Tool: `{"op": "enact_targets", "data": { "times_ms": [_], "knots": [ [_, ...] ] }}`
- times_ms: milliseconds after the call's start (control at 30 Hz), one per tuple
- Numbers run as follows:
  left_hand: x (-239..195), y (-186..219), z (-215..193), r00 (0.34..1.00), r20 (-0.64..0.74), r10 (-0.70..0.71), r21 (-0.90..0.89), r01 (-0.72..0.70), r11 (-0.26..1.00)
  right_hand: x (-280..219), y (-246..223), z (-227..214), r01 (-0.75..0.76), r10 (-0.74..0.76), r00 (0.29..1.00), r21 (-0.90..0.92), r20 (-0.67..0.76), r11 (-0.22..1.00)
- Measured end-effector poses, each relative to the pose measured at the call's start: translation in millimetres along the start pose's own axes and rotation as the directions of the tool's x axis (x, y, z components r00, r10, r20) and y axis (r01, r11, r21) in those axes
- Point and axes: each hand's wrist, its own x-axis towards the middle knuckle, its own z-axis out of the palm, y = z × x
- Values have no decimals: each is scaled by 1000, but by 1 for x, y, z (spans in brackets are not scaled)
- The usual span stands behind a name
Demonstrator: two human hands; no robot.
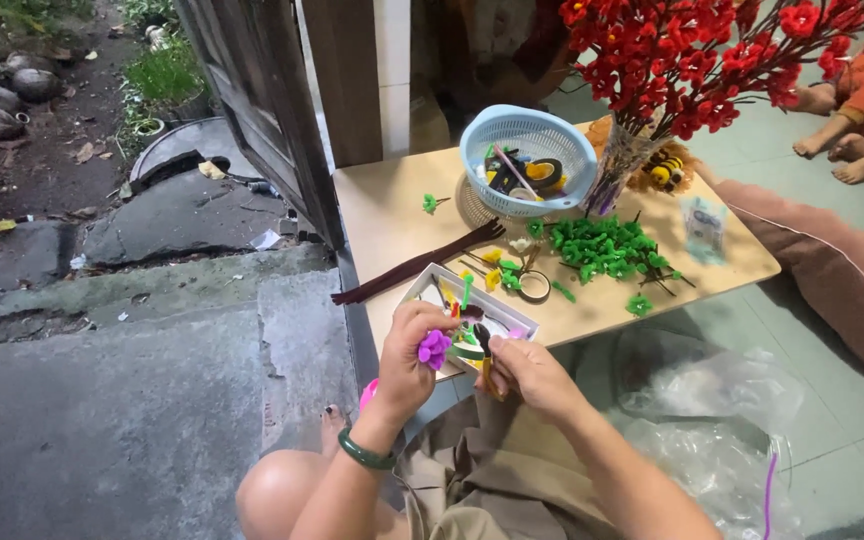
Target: Assembling small artificial flowers by manually joining purple flower heads with green plastic stems.
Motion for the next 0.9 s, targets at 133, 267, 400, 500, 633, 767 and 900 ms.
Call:
{"op": "enact_targets", "data": {
  "times_ms": [133,267,400,500,633,767,900],
  "knots": [
    [-2,-4,2,998,47,51,18,-52,999,-2,-13,-15,-36,69,989,-235,133,971],
    [-1,-6,4,996,62,67,59,-71,996,-2,-11,-22,4,52,985,-328,162,945],
    [-2,-15,5,990,59,130,116,-136,984,-1,-11,-25,27,19,990,-316,141,948],
    [-2,-15,5,982,72,177,200,-188,962,0,-9,-29,12,43,985,-317,164,948],
    [-2,-14,3,962,102,253,298,-273,915,1,-11,-31,-29,89,982,-332,166,943],
    [-2,-18,1,945,148,292,338,-326,883,-2,-9,-32,-59,123,978,-348,167,935],
    [-2,-20,-1,938,173,299,337,-342,877,2,-3,-39,-55,128,972,-337,198,940]
  ]
}}
